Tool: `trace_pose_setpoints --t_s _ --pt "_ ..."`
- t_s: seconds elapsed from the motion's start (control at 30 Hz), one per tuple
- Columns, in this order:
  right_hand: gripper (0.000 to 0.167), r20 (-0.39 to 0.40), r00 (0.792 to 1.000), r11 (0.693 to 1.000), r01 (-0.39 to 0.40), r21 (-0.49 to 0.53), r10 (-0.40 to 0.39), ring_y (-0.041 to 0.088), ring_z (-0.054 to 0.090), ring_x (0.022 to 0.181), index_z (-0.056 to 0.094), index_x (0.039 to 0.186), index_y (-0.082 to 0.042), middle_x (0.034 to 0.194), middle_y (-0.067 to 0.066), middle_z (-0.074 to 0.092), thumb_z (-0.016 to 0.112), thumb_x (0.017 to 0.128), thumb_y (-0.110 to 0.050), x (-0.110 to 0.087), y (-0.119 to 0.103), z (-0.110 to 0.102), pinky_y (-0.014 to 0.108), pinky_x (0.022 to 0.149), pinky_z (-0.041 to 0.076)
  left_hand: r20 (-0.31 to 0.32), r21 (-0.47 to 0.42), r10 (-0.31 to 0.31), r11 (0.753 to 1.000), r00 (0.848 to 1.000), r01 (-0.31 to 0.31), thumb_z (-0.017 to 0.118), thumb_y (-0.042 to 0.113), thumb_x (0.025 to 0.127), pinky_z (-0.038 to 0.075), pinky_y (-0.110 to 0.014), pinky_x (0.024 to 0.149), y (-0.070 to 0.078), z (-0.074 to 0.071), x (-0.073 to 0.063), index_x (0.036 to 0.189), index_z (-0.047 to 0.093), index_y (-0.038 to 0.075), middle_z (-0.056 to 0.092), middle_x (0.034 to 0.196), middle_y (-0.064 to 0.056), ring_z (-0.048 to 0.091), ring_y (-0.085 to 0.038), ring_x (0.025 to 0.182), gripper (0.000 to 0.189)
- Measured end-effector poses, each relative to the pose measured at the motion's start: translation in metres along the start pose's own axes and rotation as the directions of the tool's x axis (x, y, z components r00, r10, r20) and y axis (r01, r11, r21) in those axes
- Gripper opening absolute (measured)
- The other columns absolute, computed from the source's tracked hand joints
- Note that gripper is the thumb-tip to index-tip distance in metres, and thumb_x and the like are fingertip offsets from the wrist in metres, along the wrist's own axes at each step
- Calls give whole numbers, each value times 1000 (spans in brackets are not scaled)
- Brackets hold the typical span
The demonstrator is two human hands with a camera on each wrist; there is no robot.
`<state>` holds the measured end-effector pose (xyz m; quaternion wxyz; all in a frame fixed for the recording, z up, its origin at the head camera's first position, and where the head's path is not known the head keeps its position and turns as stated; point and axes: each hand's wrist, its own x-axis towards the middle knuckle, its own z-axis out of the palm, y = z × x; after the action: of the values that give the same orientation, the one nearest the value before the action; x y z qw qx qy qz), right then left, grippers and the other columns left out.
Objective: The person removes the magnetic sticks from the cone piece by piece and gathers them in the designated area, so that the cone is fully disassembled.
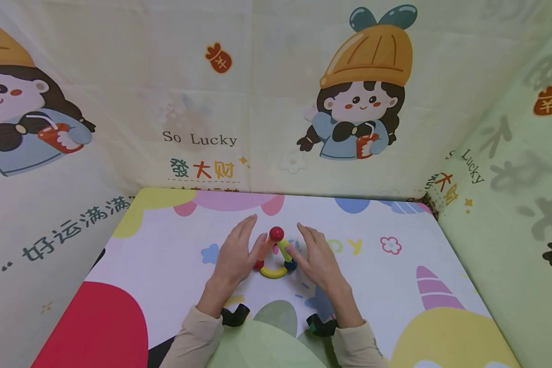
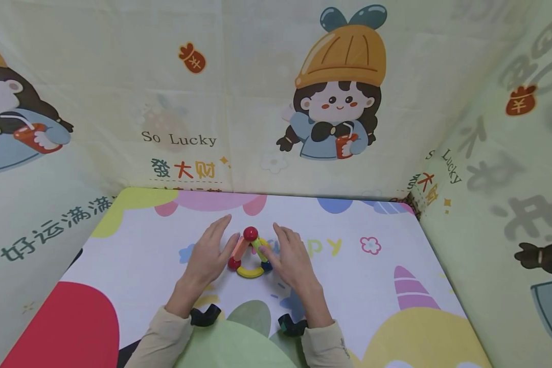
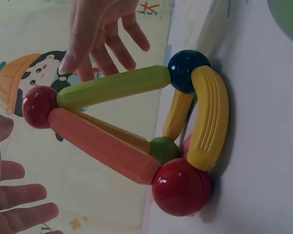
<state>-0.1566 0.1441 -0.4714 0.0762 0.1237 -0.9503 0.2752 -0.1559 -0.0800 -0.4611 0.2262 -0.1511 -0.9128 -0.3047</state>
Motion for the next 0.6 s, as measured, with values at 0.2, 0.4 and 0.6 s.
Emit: trace_pose_setpoints --t_s 0.2,0.4,0.6 --pt "78 22 999 1000 30 -7 -30 28 52 130 43 152 -16 142 10 55 64 91 -59 0 1 3 48 107 49 14 -33 23 999 1000 -22 63 40 96 51 -47 104 6 3 0 144 52 5 58 144 -14 57 -31 133 60" --pt "74 28 998 999 50 5 -50 22 58 113 50 146 -12 125 7 60 70 88 -54 0 2 7 41 96 56 11 -43 47 998 999 -46 65 40 95 52 -45 102 11 5 2 143 53 5 59 142 -14 58 -30 131 61" --pt "64 49 998 999 39 5 -40 14 57 95 60 134 -11 112 3 61 75 85 -50 -1 0 8 30 81 58 5 -66 96 993 995 -95 66 35 95 53 -42 100 14 8 4 141 55 5 61 138 -14 61 -29 128 56"
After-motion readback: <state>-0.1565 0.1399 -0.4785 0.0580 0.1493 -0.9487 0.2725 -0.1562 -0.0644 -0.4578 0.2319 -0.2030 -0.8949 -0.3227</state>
